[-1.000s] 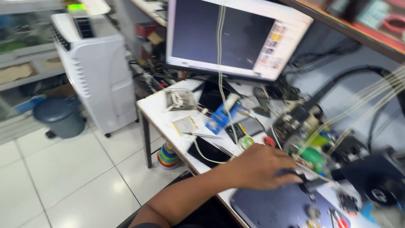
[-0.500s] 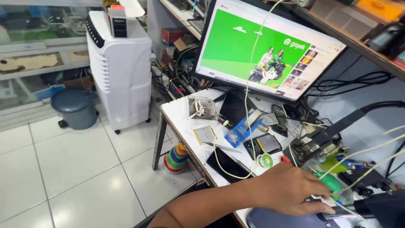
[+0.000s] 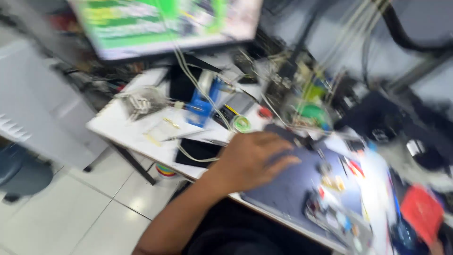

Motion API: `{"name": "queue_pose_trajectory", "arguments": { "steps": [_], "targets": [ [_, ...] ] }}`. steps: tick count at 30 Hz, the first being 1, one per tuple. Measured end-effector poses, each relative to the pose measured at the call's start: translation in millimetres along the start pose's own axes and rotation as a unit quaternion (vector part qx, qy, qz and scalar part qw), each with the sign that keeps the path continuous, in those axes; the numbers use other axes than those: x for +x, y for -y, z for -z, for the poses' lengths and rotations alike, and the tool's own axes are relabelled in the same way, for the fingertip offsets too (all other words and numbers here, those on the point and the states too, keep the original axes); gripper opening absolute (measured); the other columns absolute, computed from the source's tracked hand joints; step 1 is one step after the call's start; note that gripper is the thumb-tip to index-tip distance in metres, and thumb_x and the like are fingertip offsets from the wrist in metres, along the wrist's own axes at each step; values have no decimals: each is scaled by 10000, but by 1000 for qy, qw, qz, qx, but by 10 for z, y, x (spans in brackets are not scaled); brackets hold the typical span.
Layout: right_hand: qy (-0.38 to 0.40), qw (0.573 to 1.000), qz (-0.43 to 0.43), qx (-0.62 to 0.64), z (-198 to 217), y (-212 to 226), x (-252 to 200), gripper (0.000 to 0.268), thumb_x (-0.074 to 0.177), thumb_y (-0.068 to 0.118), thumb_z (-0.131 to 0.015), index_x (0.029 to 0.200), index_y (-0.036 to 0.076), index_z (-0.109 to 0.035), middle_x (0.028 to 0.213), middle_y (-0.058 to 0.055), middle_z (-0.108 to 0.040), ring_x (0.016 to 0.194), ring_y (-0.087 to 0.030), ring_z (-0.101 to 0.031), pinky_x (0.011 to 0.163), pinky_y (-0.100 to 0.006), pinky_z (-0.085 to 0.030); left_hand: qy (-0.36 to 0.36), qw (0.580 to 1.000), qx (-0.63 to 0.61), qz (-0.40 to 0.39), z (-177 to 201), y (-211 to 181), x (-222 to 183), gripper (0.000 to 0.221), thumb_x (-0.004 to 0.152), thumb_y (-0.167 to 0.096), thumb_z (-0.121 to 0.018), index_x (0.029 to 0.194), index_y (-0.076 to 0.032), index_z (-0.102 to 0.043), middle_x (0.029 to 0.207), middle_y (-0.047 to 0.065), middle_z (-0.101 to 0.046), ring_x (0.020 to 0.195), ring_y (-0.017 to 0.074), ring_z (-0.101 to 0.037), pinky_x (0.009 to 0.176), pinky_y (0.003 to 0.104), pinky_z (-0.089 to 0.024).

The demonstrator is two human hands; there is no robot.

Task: Disassembling a mobile phone to access internal components using a screwdriver and pry tools on a repair bench.

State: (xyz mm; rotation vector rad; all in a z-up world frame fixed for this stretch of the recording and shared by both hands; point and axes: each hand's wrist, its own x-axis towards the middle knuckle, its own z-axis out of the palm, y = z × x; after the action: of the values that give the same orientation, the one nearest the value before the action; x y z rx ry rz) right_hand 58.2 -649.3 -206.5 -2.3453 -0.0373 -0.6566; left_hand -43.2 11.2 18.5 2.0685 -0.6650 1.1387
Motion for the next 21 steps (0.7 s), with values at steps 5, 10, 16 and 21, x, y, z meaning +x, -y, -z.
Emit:
{"name": "queue_pose_trajectory", "arguments": {
  "steps": [5,10,16,21],
  "targets": [
    [-154,967,130,-154,351,1298,-513,518,1007,-132,-538,1509,-238,-607,1396,-401,-625,1270,-524,-597,1104,-545,-466,141,990,-13,15,-286,-118,77,207,946,-248,-787,1024,-72,-712,924,57,-744,764,256,-719,629,368,-536],
    [-143,971,172,-84,332,2110,-514,164,1098,-266,-605,1255,-228,-629,1238,-334,-653,1341,-555,-730,1062,-490,-533,262,964,-42,32,-888,-7,-82,269,982,-332,-696,1057,-75,-717,938,66,-742,721,277,-708,522,391,-495],
    [311,948,42,-57,-166,3076,-504,901,629,343,-915,1433,129,-568,1410,-119,-594,1357,-282,-540,1150,-408,-385,399,910,-71,89,-1449,-2,-550,558,893,-499,-701,1285,-109,-624,1201,90,-708,1126,307,-635,784,485,-543],
    [347,928,105,-87,-368,2942,-471,938,669,373,-893,1498,153,-513,1323,-61,-621,1244,-277,-549,1058,-418,-436,424,899,-101,48,-1582,1,-617,825,802,-536,-795,1421,-70,-514,1342,124,-612,1254,334,-555,1023,491,-431]
  ]
}}
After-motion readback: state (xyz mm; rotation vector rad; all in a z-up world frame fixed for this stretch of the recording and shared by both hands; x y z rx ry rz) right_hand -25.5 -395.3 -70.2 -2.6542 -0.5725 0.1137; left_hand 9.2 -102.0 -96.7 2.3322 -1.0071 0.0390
